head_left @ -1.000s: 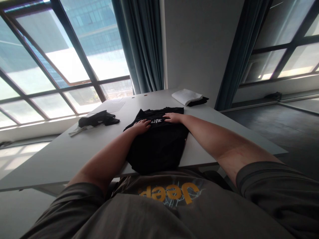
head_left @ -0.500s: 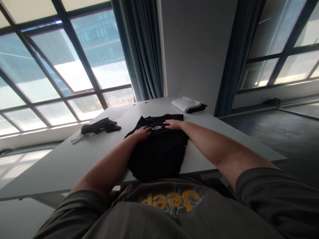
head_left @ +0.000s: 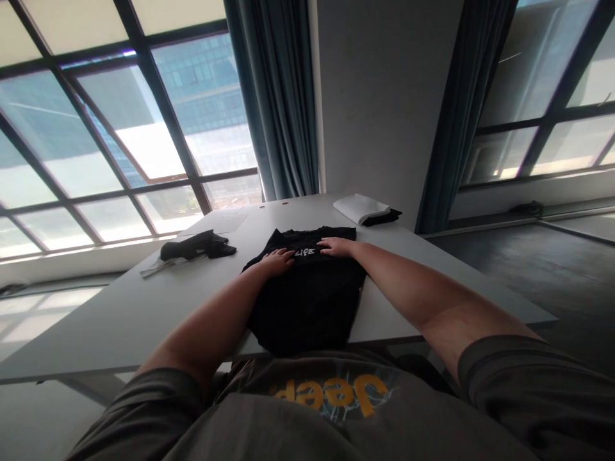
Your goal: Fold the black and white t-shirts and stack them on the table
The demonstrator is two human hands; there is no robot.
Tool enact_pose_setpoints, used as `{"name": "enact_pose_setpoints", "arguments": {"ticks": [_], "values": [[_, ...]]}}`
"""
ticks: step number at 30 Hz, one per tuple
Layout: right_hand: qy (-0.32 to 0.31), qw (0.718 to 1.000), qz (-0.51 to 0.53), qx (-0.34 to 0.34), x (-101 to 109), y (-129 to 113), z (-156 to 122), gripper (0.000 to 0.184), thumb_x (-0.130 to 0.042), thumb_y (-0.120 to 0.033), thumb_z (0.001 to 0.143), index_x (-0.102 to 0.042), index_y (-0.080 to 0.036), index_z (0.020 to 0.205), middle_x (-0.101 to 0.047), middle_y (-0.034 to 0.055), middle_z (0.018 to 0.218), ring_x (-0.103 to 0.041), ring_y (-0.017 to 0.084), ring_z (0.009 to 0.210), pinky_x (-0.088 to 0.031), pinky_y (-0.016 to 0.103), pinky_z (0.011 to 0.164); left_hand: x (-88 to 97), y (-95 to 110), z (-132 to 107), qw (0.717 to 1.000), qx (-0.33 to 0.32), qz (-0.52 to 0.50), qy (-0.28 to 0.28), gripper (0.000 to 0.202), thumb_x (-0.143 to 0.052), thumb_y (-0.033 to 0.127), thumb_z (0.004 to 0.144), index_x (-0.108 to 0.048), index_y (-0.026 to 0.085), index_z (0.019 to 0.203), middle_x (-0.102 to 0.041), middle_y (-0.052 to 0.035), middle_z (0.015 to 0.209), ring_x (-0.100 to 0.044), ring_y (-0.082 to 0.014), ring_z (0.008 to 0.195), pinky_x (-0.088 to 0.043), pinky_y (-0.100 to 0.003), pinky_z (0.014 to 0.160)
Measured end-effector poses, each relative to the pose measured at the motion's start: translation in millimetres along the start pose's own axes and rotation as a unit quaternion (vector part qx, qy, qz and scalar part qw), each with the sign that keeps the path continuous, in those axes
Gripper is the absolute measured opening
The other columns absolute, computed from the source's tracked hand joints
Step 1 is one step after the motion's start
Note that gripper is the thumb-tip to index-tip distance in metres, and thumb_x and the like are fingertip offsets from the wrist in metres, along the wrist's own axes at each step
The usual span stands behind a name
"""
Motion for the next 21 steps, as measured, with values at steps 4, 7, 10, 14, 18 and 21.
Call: {"name": "enact_pose_setpoints", "arguments": {"ticks": [4, 7, 10, 14, 18, 21], "values": [[0.003, 1.000, 0.000, 0.000, 0.1, -0.4, 0.4, 0.068, -0.057, -0.052, 0.101, -0.053, -0.027, 0.164, -0.044, 0.0061, 0.168, -0.036, 0.029, 0.160, -0.026, 0.041, 0.134, -0.7, -0.4, 1.9, 1.000, 0.002, 0.001, 0.001, 0.064, -0.034, 0.057, 0.113, -0.032, 0.034, 0.173, -0.022, -0.0067, 0.178, -0.021, -0.0362, 0.162, -0.022, -0.059, 0.128], [0.001, 1.000, -0.005, 0.003, -0.2, -0.6, 0.7, 0.068, -0.057, -0.051, 0.102, -0.054, -0.023, 0.164, -0.042, 0.0078, 0.169, -0.035, 0.027, 0.160, -0.025, 0.038, 0.134, -1.7, -0.7, 3.2, 1.000, 0.003, -0.001, 0.002, 0.065, -0.034, 0.058, 0.113, -0.033, 0.033, 0.173, -0.021, -0.0084, 0.178, -0.022, -0.0365, 0.162, -0.022, -0.059, 0.128], [0.002, 1.000, -0.004, 0.005, -0.3, -0.9, 0.6, 0.068, -0.057, -0.051, 0.102, -0.054, -0.021, 0.163, -0.041, 0.0094, 0.170, -0.034, 0.027, 0.161, -0.024, 0.037, 0.134, -2.3, -1.2, 3.9, 1.000, 0.002, -0.005, 0.001, 0.065, -0.033, 0.058, 0.113, -0.032, 0.033, 0.173, -0.021, -0.0087, 0.178, -0.021, -0.0366, 0.162, -0.022, -0.061, 0.128], [0.002, 1.000, -0.003, 0.001, -0.2, -0.8, 0.6, 0.067, -0.057, -0.052, 0.102, -0.054, -0.025, 0.163, -0.043, 0.0065, 0.169, -0.035, 0.027, 0.160, -0.025, 0.039, 0.134, -2.4, -1.9, 4.0, 1.000, 0.005, 0.001, -0.002, 0.065, -0.033, 0.058, 0.113, -0.031, 0.033, 0.173, -0.021, -0.0077, 0.178, -0.020, -0.0361, 0.163, -0.021, -0.061, 0.128], [0.000, 1.000, 0.000, -0.003, -0.5, 1.0, 1.5, 0.071, -0.059, -0.056, 0.102, -0.054, -0.021, 0.163, -0.040, 0.0092, 0.170, -0.034, 0.027, 0.161, -0.023, 0.035, 0.134, -1.9, -1.6, 2.8, 1.000, -0.001, 0.002, 0.005, 0.063, -0.033, 0.057, 0.113, -0.033, 0.035, 0.172, -0.024, -0.0062, 0.177, -0.023, -0.0346, 0.162, -0.022, -0.057, 0.129], [0.000, 1.000, 0.005, -0.001, -1.2, 2.3, 2.7, 0.070, -0.058, -0.054, 0.102, -0.055, -0.021, 0.163, -0.040, 0.0089, 0.171, -0.033, 0.026, 0.161, -0.022, 0.035, 0.134, -1.7, -0.8, 2.0, 1.000, 0.000, -0.003, 0.004, 0.064, -0.033, 0.058, 0.113, -0.034, 0.035, 0.172, -0.025, -0.0070, 0.177, -0.024, -0.0347, 0.162, -0.023, -0.055, 0.129]]}}
Point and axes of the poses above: each hand's wrist, its own z-axis towards the middle knuckle, its own x-axis out of the back of the hand, y = z × x, the point moved 3 cm from there along z, towards the middle knuckle
